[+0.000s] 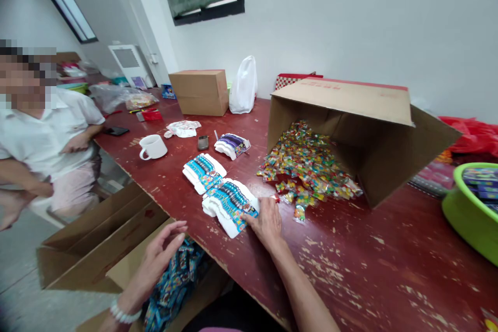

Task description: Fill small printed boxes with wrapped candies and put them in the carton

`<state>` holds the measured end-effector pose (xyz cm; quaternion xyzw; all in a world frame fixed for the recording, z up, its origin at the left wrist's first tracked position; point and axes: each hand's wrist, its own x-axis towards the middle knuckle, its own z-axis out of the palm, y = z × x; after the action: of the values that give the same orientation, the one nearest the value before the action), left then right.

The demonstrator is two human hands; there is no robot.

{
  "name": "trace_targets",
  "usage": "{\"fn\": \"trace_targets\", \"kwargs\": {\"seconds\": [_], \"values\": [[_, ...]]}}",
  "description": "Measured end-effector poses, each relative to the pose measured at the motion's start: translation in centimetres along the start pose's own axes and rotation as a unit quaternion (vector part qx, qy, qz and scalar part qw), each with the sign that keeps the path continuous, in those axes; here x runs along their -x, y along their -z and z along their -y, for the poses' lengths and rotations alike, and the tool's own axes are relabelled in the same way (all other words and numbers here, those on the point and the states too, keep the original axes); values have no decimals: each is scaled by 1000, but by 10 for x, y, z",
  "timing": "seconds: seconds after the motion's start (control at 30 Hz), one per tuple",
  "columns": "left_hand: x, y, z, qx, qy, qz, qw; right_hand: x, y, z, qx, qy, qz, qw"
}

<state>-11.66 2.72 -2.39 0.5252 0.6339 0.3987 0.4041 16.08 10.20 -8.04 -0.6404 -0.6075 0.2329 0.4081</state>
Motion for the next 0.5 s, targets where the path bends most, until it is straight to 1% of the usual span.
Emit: {"fn": "trace_targets", "kwargs": {"seconds": [0.1,0.2,0.23,0.27,0.3,0.33,0.37,0.4,0.47,0.5], "values": [[-3,-27,-15,8,-36,3,999,2,5,2,-58,-28,6,998],[-9,-43,-30,3,-68,6,998,6,23,7,-141,-41,63,987],[-10,-46,-36,14,-68,22,997,8,32,11,-166,-41,88,981],[-11,-47,-42,37,-60,50,996,11,42,17,-186,-38,113,975],[-11,-49,-48,72,-41,94,992,14,52,24,-204,-36,140,968],[-10,-50,-53,116,-11,154,981,18,62,32,-222,-33,167,960],[-8,-53,-57,167,27,222,960,22,71,40,-243,-32,197,949],[-5,-56,-60,217,67,292,929,27,78,49,-274,-33,229,934],[4,-66,-63,296,136,417,849,34,86,65,-326,-40,266,906],[9,-73,-63,320,159,465,810,37,87,71,-352,-50,276,893]]}}
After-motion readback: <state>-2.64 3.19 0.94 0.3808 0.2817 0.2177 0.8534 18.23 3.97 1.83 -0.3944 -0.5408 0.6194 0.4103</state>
